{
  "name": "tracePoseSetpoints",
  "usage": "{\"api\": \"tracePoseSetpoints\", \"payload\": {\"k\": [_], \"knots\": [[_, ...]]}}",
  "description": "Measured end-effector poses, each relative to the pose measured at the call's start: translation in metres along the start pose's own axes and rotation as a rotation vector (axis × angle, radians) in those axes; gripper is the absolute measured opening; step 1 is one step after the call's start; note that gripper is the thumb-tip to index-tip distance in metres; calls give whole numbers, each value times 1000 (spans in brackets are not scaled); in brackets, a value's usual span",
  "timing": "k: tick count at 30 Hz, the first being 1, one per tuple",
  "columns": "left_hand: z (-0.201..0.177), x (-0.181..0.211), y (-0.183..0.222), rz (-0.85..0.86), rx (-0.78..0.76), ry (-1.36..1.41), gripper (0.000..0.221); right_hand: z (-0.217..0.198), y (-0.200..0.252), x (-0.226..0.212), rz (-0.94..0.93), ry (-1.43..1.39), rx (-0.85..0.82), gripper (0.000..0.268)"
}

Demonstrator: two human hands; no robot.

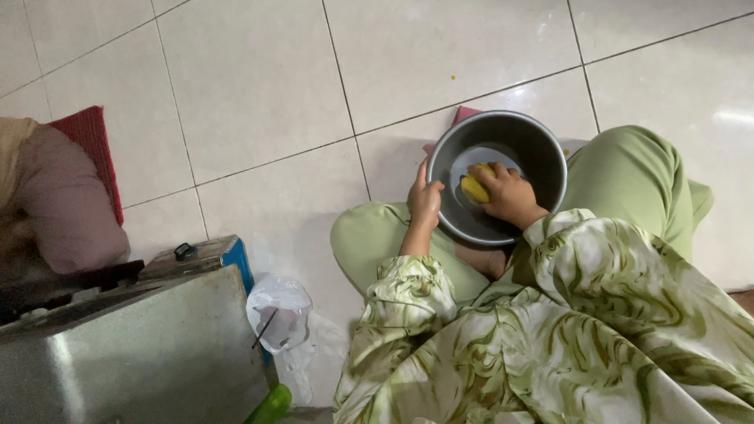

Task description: A person is sitting on the floor and kneading a yellow dough in a metal bowl using both hands.

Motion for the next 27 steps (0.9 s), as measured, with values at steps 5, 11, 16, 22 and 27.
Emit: {"api": "tracePoseSetpoints", "payload": {"k": [5, 11, 16, 22, 27], "knots": [[-10, -12, 2, 39, -19, 50, 60, -4, 16, -19, 6, -109, -29, 76], [-9, -15, -3, 73, -2, 55, 58, -44, 23, -26, 18, -198, -39, 78], [-4, -11, -3, 85, 18, -47, 57, -33, 8, -17, 12, -70, 22, 78], [-7, -31, -18, 115, 46, -132, 58, 3, -11, -17, 2, 212, 30, 82], [-1, -47, -28, 159, 50, -191, 54, -11, -3, -18, 23, 35, -11, 79]]}}
Point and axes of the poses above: each hand's wrist, its own y-axis away from the middle knuckle, its own z-axis out of the palm, x = y × z, the point moved 1 cm from there along -y, towards the middle knuckle, and after that the axes turned 1 degree about -y, right-handed, at the moved point
